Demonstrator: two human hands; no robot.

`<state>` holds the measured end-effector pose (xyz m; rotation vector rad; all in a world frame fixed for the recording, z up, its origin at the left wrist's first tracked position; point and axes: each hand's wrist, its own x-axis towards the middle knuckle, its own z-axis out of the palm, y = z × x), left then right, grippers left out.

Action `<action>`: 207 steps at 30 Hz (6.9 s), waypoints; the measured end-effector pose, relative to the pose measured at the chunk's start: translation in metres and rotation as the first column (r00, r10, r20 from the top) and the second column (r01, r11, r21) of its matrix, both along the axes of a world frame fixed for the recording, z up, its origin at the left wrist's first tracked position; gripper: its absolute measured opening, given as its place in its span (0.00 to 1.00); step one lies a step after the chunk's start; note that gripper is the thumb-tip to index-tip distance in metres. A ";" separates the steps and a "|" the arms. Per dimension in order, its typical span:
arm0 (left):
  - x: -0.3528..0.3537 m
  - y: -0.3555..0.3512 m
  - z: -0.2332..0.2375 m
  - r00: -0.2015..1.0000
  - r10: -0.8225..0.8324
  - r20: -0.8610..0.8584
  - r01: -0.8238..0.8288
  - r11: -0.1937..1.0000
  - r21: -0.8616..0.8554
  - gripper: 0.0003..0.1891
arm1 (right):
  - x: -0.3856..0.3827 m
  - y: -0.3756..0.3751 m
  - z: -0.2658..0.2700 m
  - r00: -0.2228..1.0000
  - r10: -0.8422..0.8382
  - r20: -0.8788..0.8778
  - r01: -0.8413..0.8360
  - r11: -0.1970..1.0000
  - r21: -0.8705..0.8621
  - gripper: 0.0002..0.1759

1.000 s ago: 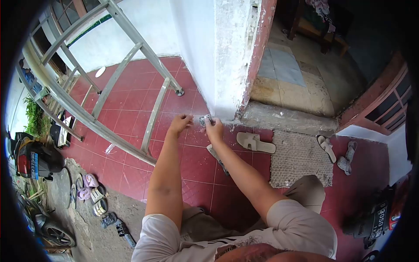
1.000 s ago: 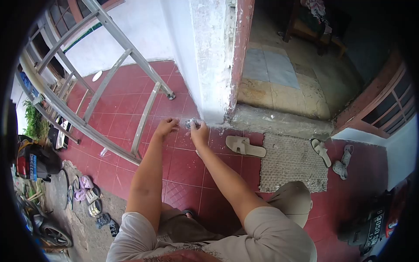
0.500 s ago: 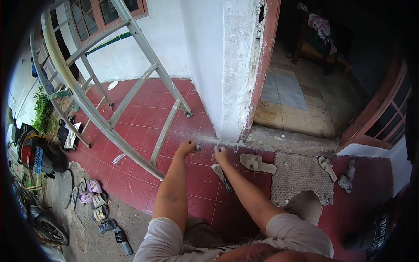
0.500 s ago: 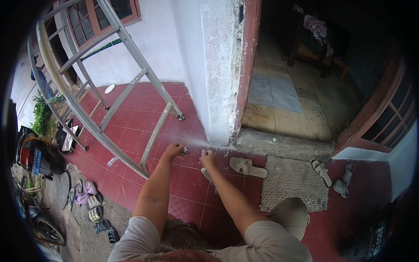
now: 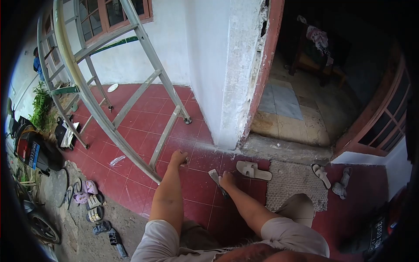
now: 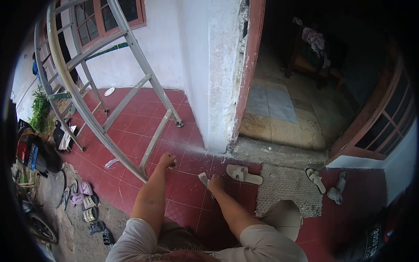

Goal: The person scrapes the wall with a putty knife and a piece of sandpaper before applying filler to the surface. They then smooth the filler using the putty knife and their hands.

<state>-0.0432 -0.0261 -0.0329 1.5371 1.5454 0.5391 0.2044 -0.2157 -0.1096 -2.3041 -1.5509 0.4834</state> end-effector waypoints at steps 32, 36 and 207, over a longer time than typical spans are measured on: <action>-0.023 -0.006 0.018 0.998 -0.041 0.056 0.049 0.988 -0.144 0.16 | -0.001 -0.040 -0.005 0.988 0.154 0.015 -0.152 0.984 -0.090 0.31; -0.022 -0.006 0.021 0.997 -0.063 0.040 0.069 0.987 -0.144 0.14 | -0.001 -0.042 -0.007 0.988 0.155 0.014 -0.153 0.984 -0.092 0.30; 0.329 -0.002 0.641 0.960 0.102 0.263 -0.208 -0.375 0.904 0.15 | 0.193 0.185 0.691 0.997 -0.065 0.052 -0.058 -0.102 0.993 0.33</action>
